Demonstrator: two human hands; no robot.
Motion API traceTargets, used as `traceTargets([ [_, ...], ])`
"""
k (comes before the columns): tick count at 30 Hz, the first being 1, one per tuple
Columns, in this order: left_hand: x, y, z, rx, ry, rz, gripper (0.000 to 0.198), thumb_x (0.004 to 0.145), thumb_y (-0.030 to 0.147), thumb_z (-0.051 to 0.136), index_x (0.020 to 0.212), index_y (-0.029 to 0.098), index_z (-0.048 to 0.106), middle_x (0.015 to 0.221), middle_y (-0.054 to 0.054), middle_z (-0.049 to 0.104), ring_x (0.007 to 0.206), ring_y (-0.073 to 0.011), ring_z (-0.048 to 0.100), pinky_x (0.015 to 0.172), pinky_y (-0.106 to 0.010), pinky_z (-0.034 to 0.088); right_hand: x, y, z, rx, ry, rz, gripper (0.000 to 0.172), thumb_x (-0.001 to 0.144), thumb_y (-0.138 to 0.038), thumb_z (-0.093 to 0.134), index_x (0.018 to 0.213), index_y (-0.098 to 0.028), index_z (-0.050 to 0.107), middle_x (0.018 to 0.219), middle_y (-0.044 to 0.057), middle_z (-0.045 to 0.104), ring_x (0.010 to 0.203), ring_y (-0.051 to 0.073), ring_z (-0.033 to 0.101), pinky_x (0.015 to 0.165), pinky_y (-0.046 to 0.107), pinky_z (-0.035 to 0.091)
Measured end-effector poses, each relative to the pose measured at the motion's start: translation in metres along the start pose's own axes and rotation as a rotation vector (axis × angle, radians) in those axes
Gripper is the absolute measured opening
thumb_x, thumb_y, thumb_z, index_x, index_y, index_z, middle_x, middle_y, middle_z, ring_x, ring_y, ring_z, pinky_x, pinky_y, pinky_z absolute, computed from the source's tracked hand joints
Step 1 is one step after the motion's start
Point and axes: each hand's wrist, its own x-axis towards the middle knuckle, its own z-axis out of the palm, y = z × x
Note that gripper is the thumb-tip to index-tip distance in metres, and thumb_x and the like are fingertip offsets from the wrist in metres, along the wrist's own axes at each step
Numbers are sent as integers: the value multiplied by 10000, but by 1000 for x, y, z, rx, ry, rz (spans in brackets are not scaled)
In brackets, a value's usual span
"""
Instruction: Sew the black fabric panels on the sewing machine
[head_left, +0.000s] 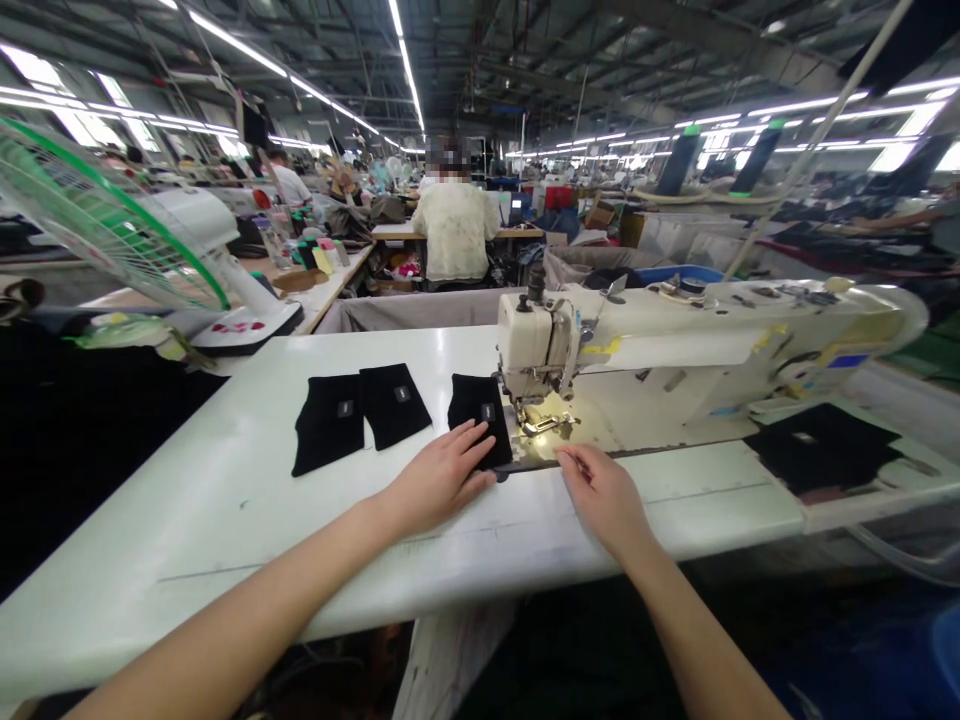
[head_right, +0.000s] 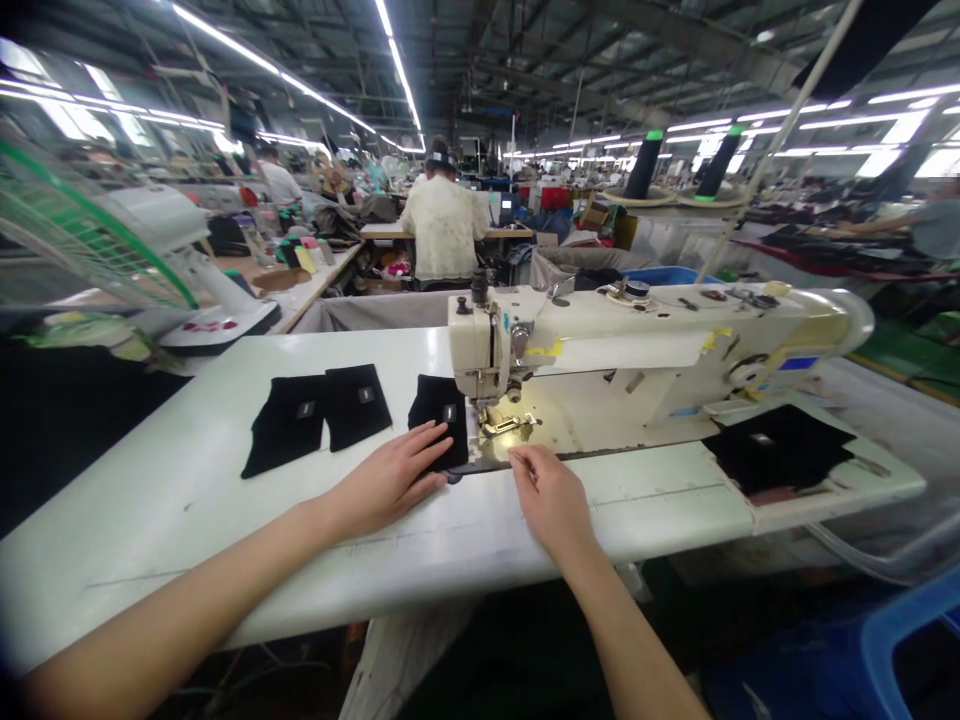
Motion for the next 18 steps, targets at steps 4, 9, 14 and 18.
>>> traceTargets([
  [4, 16, -3, -1, 31, 121, -25, 396, 1029, 314, 356, 1197, 144, 673, 1280, -131, 659, 1240, -265, 588, 1082, -461, 475, -2, 0, -1, -2, -12, -20, 238, 958, -322, 472, 962, -217, 686, 974, 55, 740, 850, 201, 688, 751, 304, 516],
  [9, 35, -12, 13, 90, 143, -151, 486, 981, 401, 478, 1351, 95, 553, 1422, -201, 536, 1371, -332, 458, 1120, -521, 413, -3, 0, -1, -36, -18, -52, 209, 942, -283, 490, 970, -228, 689, 943, 38, 742, 832, 194, 692, 745, 295, 510],
  [14, 19, 0, 25, 106, 55, -169, 608, 993, 496, 411, 1439, 84, 449, 1502, -237, 421, 1419, -364, 378, 1114, -547, 393, -2, -1, 0, -73, -20, -70, 209, 944, -276, 488, 949, -232, 692, 943, 36, 742, 824, 200, 694, 725, 293, 500],
  [18, -3, 20, 26, 114, 42, -157, 662, 988, 538, 392, 1458, 74, 416, 1526, -230, 389, 1436, -364, 346, 1137, -532, 370, -2, -1, -1, -82, -25, -61, 214, 947, -278, 484, 948, -226, 691, 950, 38, 740, 848, 202, 691, 751, 295, 497],
])
